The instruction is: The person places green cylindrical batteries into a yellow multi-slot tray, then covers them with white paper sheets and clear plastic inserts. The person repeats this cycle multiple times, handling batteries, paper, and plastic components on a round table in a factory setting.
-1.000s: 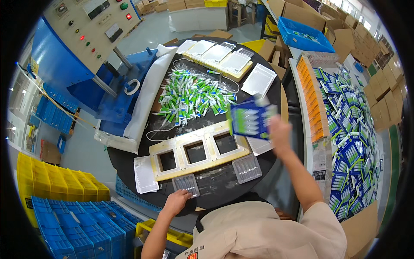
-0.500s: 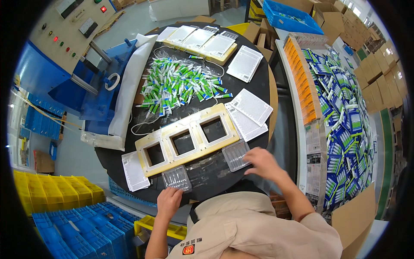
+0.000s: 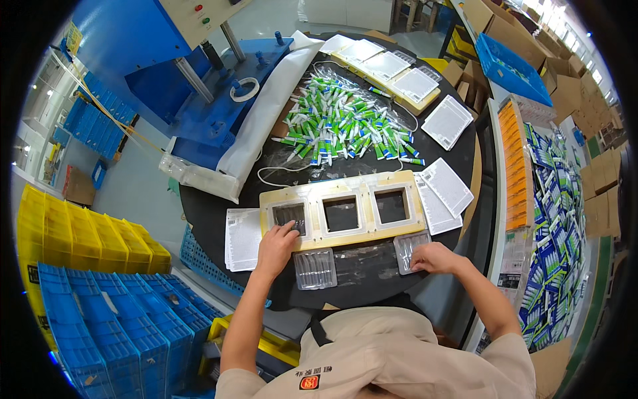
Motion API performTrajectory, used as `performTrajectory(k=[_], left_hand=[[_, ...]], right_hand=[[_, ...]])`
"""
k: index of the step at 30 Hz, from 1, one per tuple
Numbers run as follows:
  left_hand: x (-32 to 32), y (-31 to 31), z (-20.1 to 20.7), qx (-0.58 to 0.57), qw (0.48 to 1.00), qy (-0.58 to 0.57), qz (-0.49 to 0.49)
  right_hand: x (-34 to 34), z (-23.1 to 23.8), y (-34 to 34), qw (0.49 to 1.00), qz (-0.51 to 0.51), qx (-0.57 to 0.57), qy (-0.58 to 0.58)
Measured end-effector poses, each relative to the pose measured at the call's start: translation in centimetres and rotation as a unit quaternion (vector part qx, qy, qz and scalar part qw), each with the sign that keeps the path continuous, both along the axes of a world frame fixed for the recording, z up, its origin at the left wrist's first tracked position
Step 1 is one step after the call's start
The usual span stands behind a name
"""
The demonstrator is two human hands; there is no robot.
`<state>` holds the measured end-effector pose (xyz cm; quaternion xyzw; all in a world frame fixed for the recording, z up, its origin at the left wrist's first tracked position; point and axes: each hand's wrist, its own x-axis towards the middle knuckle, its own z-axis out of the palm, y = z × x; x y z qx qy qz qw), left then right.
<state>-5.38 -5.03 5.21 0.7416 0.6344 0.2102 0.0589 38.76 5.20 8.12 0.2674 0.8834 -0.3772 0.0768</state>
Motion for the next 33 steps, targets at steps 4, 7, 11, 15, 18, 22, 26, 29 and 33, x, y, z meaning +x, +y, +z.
performTrajectory(k=[4,7,11,15,18,22,26,29,33], left_hand=[[0.3,-0.4,-0.3,-0.008,1.000,0.011,0.019],[1.3,-0.6,0.5,0.071,0.994,0.050,0.059],[5.5,-2.1,1.5,0.119,0.988,-0.073,0.064],[9.4,-4.0,1.6,0.151,0.986,-0.065,-0.006],[10.1,-3.9,1.2,0.104,0.993,-0.058,-0.020],[9.7,-0.1,0.4,0.018,0.999,0.013,-0.039],[9.7,2.8,1.0,-0.108,0.985,0.119,-0.058],[13.4,1.1,1.5,-0.012,0.995,0.002,-0.095],[21.1,-3.3,0.2,0.025,0.931,-0.024,-0.363]], right_hand=[[-1.4,3.6,-3.9,0.973,-0.002,0.223,0.057],[-3.6,6.7,-5.0,0.951,-0.069,0.275,0.123],[-11.5,4.3,-2.0,0.898,-0.071,0.381,0.208],[-18.3,-1.9,1.3,0.918,-0.014,0.348,0.189],[-17.8,-2.7,1.5,0.953,-0.053,0.212,0.209],[-9.7,1.2,-0.7,0.936,-0.192,0.173,0.237],[-1.8,1.9,-2.2,0.983,-0.018,0.147,-0.105],[0.0,-0.6,-1.3,0.998,-0.022,0.065,-0.002],[0.4,-2.6,-0.4,0.999,0.035,0.020,0.031]])
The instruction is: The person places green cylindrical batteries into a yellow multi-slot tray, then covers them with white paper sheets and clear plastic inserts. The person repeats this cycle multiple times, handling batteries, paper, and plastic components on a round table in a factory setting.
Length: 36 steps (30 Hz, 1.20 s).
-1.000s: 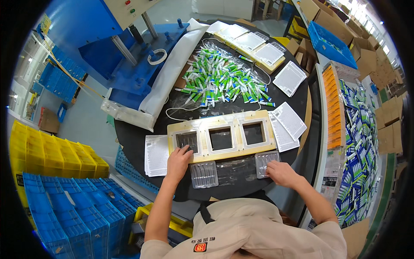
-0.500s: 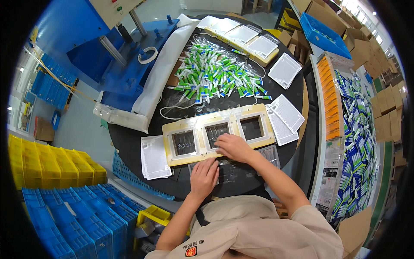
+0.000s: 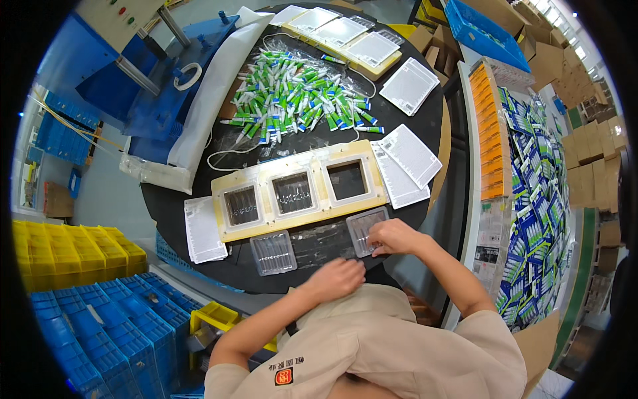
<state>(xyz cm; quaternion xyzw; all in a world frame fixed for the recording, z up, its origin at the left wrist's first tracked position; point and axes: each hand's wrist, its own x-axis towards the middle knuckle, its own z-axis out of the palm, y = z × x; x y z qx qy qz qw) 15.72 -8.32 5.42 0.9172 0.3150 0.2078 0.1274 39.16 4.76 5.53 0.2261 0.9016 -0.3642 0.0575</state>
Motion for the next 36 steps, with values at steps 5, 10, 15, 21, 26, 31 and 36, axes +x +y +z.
performTrajectory(k=[5,10,15,21,26,31,36], left_hand=[[2.2,-1.6,-2.3,0.028,0.989,0.142,0.009],[2.7,-2.9,-2.1,0.032,0.973,0.217,0.075],[3.4,-3.6,-2.3,0.039,0.973,0.200,0.109],[4.1,-3.6,-3.0,0.013,0.975,0.188,0.116],[3.0,-2.4,-2.3,0.015,0.987,0.144,0.077],[-2.3,0.0,1.0,0.076,0.992,0.019,0.101],[-12.7,8.3,2.4,0.057,0.903,-0.094,0.415]], right_hand=[[0.1,0.4,0.9,0.997,0.063,0.001,0.039],[0.1,-0.1,1.6,0.995,0.088,-0.013,0.054],[-0.2,1.3,0.6,0.991,0.063,0.053,0.105],[-0.2,7.9,1.1,0.925,-0.127,0.210,0.291],[-3.6,6.2,4.3,0.862,-0.149,0.388,0.290],[-6.2,0.3,5.3,0.909,-0.105,0.354,0.192],[-6.7,-0.6,7.1,0.964,-0.130,0.140,0.183]])
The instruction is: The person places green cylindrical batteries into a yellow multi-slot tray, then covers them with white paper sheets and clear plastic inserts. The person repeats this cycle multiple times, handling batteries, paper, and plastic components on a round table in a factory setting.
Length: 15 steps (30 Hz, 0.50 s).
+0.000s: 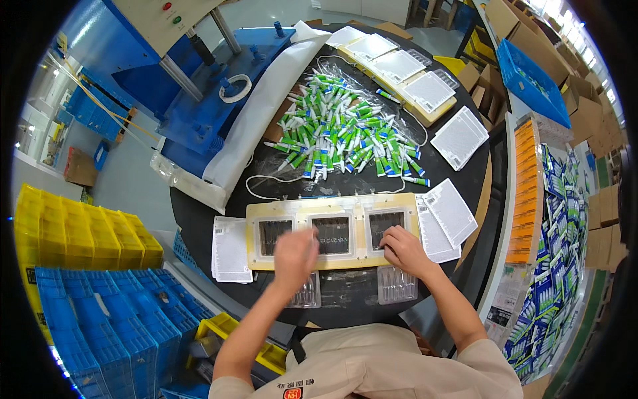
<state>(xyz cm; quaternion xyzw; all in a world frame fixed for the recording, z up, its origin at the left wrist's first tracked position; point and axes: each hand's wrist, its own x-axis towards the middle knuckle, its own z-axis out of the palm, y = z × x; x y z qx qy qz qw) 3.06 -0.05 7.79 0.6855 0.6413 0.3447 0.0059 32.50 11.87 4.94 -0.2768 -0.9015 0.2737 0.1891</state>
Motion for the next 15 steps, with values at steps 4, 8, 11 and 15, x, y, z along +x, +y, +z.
performTrajectory(k=[4,8,11,15], left_hand=[[-6.6,10.1,-1.7,-0.014,0.994,-0.048,0.095],[-9.3,18.3,-4.3,-0.106,0.992,-0.027,0.070],[-9.9,21.3,-5.1,-0.176,0.984,0.013,0.029],[-11.0,20.0,-3.4,-0.143,0.986,-0.086,0.010]], right_hand=[[-0.6,2.4,1.3,0.970,-0.056,-0.236,-0.005],[-3.3,4.8,3.8,0.929,-0.151,-0.336,0.039],[-10.2,3.6,7.5,0.964,-0.179,-0.145,0.129],[-19.9,-0.3,12.3,0.962,-0.257,0.056,0.072]])
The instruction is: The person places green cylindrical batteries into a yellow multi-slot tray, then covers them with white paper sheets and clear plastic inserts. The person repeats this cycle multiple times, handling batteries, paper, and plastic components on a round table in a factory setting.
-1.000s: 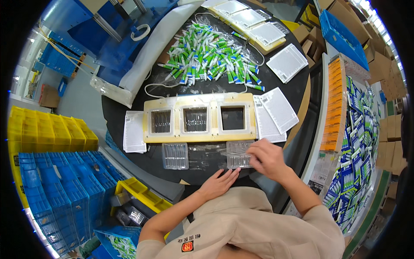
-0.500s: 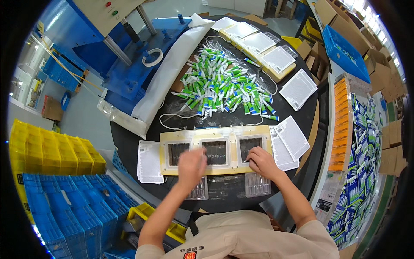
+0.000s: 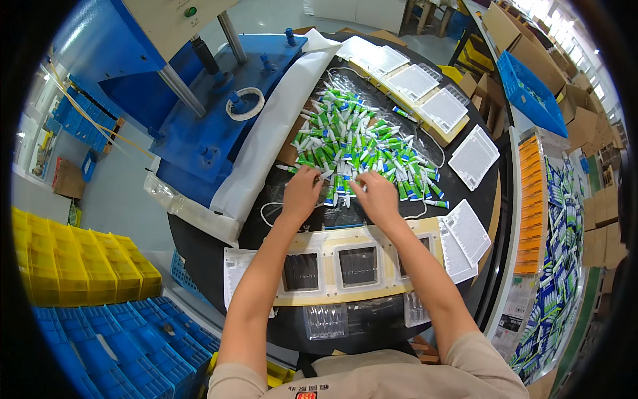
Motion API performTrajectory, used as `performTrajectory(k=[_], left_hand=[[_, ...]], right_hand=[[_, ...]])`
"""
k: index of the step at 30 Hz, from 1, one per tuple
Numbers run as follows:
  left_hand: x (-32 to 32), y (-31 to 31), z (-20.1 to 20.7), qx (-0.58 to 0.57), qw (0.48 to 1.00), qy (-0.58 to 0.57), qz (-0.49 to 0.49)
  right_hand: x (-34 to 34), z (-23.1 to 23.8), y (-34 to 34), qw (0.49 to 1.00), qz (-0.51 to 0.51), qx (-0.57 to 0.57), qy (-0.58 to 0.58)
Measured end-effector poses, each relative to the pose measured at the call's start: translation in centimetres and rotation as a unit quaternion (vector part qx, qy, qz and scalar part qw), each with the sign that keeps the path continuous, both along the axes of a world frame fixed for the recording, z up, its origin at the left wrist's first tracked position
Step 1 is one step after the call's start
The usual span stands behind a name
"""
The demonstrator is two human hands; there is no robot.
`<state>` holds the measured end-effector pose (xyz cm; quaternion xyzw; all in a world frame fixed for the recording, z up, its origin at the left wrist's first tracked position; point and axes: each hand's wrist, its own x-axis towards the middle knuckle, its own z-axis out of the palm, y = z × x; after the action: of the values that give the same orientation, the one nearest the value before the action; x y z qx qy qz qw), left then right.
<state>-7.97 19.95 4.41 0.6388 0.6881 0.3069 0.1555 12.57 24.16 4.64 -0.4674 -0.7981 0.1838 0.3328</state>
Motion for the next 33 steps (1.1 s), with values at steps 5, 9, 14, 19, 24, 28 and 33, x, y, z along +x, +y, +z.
performTrajectory(k=[5,9,14,19,24,28,33], left_hand=[[-2.1,-10.8,3.5,0.060,0.933,-0.353,0.046],[-2.7,-19.6,4.2,0.012,0.942,-0.312,0.123],[-2.0,-24.4,3.1,0.117,0.992,-0.037,-0.029],[-1.4,-25.1,1.4,0.147,0.972,0.158,-0.087],[-1.6,-24.9,0.2,0.126,0.970,0.195,-0.075],[-1.6,-25.0,-0.6,0.115,0.979,0.148,-0.076],[-2.3,-25.5,-0.4,0.082,0.979,0.159,-0.101]], right_hand=[[-5.8,-2.5,3.8,0.984,-0.052,-0.033,-0.168],[-4.5,0.6,2.4,0.980,0.006,-0.191,-0.055],[-2.8,2.6,-11.5,0.963,0.074,-0.178,0.190],[-4.6,0.2,-20.1,0.987,0.056,-0.044,0.144],[-6.7,-1.1,-21.2,0.995,0.066,0.058,0.047],[-7.1,-1.3,-21.9,0.996,0.061,0.060,0.009],[-7.4,-1.4,-22.7,0.997,0.066,-0.032,-0.032]])
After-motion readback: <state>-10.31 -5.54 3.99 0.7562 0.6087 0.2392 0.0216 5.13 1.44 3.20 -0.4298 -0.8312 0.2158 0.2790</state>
